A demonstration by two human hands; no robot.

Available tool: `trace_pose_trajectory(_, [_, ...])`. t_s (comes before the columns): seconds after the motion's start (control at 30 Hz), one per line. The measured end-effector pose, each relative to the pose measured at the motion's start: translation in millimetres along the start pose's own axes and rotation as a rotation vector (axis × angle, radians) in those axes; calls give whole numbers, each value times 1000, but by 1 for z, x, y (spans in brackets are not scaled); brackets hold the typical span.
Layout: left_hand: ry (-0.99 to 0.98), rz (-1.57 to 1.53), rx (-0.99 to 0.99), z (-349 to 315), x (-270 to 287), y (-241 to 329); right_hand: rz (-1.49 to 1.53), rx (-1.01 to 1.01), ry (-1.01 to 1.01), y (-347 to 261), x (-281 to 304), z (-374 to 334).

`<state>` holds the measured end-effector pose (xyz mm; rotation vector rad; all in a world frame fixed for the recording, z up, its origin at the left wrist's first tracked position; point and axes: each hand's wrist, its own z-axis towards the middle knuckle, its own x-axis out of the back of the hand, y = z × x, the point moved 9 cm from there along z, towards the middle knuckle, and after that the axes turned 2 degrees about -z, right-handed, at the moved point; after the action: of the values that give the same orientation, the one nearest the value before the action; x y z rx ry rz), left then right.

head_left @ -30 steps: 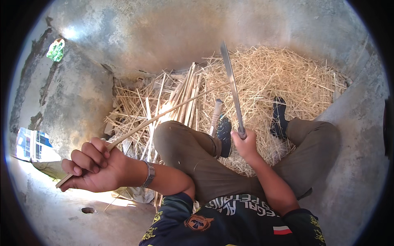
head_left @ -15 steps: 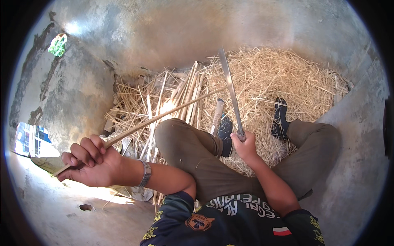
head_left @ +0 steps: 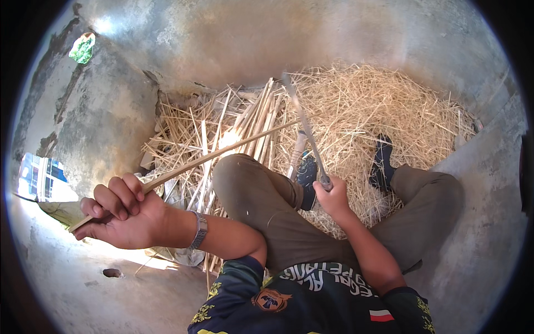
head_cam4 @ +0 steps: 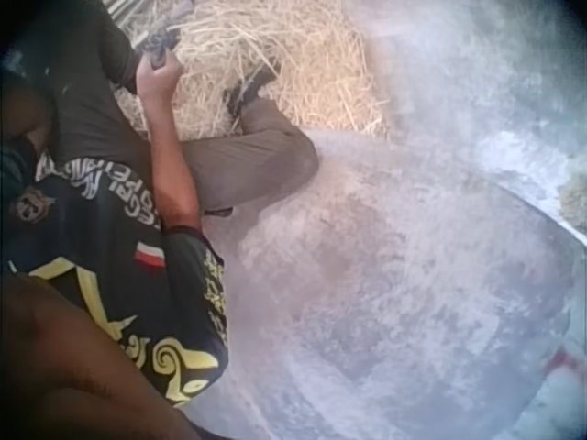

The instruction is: The person sits on the floor and uses a large knife to split a long bamboo strip into thinner slivers. They hold the bamboo with one hand and repeatedly strike it with the knife to separate the layers, discarding the finished pieces onto a pile of straw.

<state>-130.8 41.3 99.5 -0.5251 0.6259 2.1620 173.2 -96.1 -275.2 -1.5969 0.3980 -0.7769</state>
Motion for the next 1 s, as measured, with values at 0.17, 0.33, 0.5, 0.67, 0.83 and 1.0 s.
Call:
trace_pose_trajectory(0.17, [11, 65, 11, 1, 3, -4, -181, -234, -88, 22, -15, 0])
trace_pose_trajectory(0.33, [49, 67, -26, 0, 6, 1, -127, -24, -4, -23, 3, -4])
trace_pose_trajectory(0.5, [-5, 43, -15, -1, -3, 1, -218, -67, -67, 7, -14, 1])
trace_pose_trajectory(0.67, [88, 92, -18, 2, 7, -10, -244, -157, -24, 6, -5, 3])
trace_pose_trajectory(0.83, [82, 94, -57, -1, 4, 2, -274, 74, 19, -42, 5, -4])
trace_pose_trajectory(1.0, [51, 42, 5, 0, 2, -5, -377, -189, -30, 27, -1, 18])
